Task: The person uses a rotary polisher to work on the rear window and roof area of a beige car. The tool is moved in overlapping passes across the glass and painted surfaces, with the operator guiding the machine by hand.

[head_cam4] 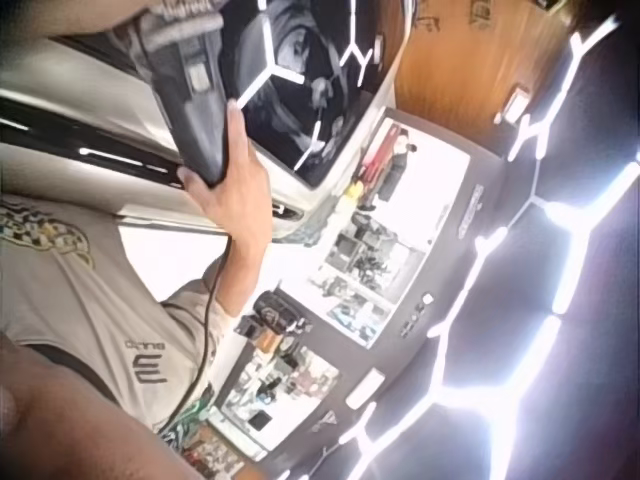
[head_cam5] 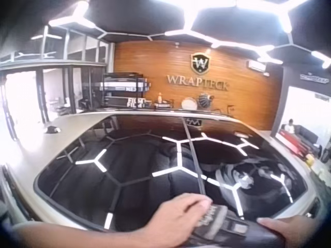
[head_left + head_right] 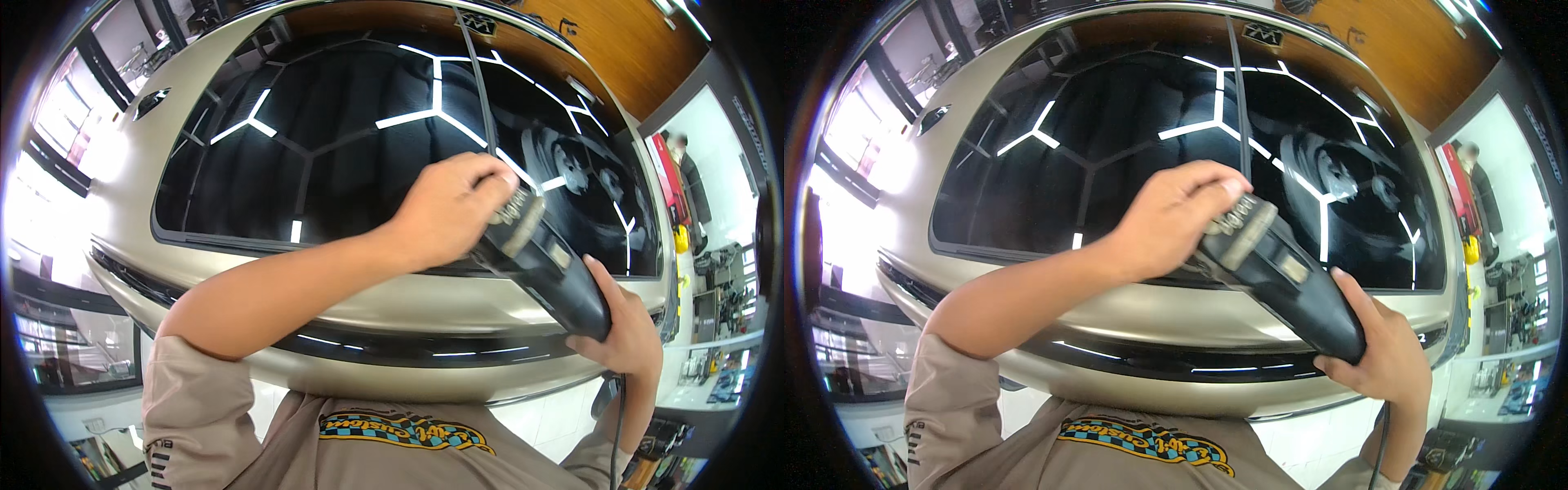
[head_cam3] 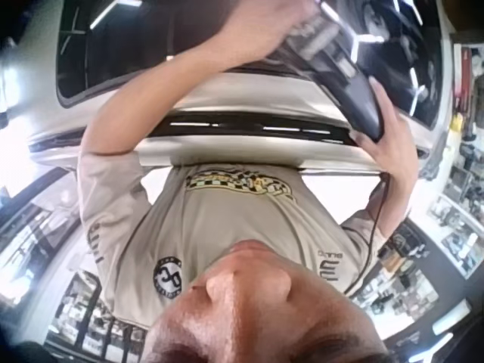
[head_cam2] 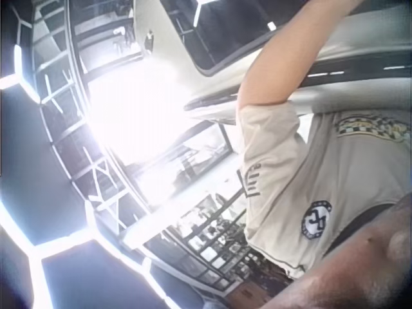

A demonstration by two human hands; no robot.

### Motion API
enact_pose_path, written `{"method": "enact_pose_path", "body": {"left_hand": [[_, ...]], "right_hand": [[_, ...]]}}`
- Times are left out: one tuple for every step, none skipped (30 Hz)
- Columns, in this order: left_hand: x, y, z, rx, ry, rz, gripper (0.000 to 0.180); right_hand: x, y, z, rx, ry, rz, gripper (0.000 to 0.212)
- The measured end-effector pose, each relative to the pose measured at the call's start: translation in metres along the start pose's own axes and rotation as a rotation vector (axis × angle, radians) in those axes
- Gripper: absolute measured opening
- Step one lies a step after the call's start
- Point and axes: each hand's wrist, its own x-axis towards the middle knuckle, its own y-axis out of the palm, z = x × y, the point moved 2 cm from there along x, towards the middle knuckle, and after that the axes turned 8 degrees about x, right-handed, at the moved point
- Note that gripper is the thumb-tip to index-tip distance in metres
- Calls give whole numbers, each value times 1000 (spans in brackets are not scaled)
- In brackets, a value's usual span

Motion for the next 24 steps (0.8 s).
{"method": "enact_pose_path", "body": {"left_hand": [[1,6,-5,28,34,5,26],[-1,11,-9,33,26,13,27],[-11,-16,-10,169,-44,107,29],[-18,-24,-11,230,-79,131,29],[-16,-25,-14,244,-69,117,30],[-15,-25,-13,214,-72,107,29],[-14,-25,-13,185,-75,96,29],[-14,-29,-13,158,-78,83,29],[-15,-34,-13,162,-79,73,29],[-18,-41,-13,168,-81,61,29],[-21,-49,-13,175,-83,47,29],[-26,-57,-14,173,-85,17,29],[-32,-67,-15,170,-88,-13,28],[-37,-78,-16,169,-90,-45,28],[-42,-91,-12,183,-64,-75,27],[-46,-106,-8,152,-76,-90,26],[-51,-121,-5,120,-86,-105,25],[-57,-138,-7,67,-131,-116,24],[-62,-155,-6,76,-130,-143,25],[-67,-172,-7,80,-135,-167,25],[-74,-189,-10,85,-139,-190,25],[-80,-202,-11,53,-151,-219,27],[-86,-218,-12,48,-157,-235,29],[-95,-232,-12,19,-166,-287,29]], "right_hand": [[-7,2,-6,-4,-5,-27,106],[-11,3,-8,-8,-12,-53,106],[-5,49,-6,171,-8,-79,107],[-5,66,-4,240,5,-77,107],[-4,63,-3,233,12,-81,107],[-4,59,0,190,21,-81,108],[-3,54,4,150,11,-78,108],[-1,49,7,110,-1,-76,109],[3,47,10,77,-10,-73,109],[8,46,13,91,-29,-57,108],[15,46,18,85,-68,-53,107],[20,47,25,77,-104,-47,106],[26,47,34,68,-140,-41,105],[32,47,45,89,-155,-20,103],[40,52,54,92,-210,-24,102],[48,54,66,74,-230,-9,102],[58,56,79,56,-249,4,103],[67,58,93,39,-257,21,102],[77,60,107,22,-263,37,102],[87,62,120,4,-267,56,102],[97,64,134,-8,-293,79,101],[106,64,148,-28,-309,99,101],[115,65,161,-48,-326,120,100],[127,68,172,-40,-376,147,98]]}}
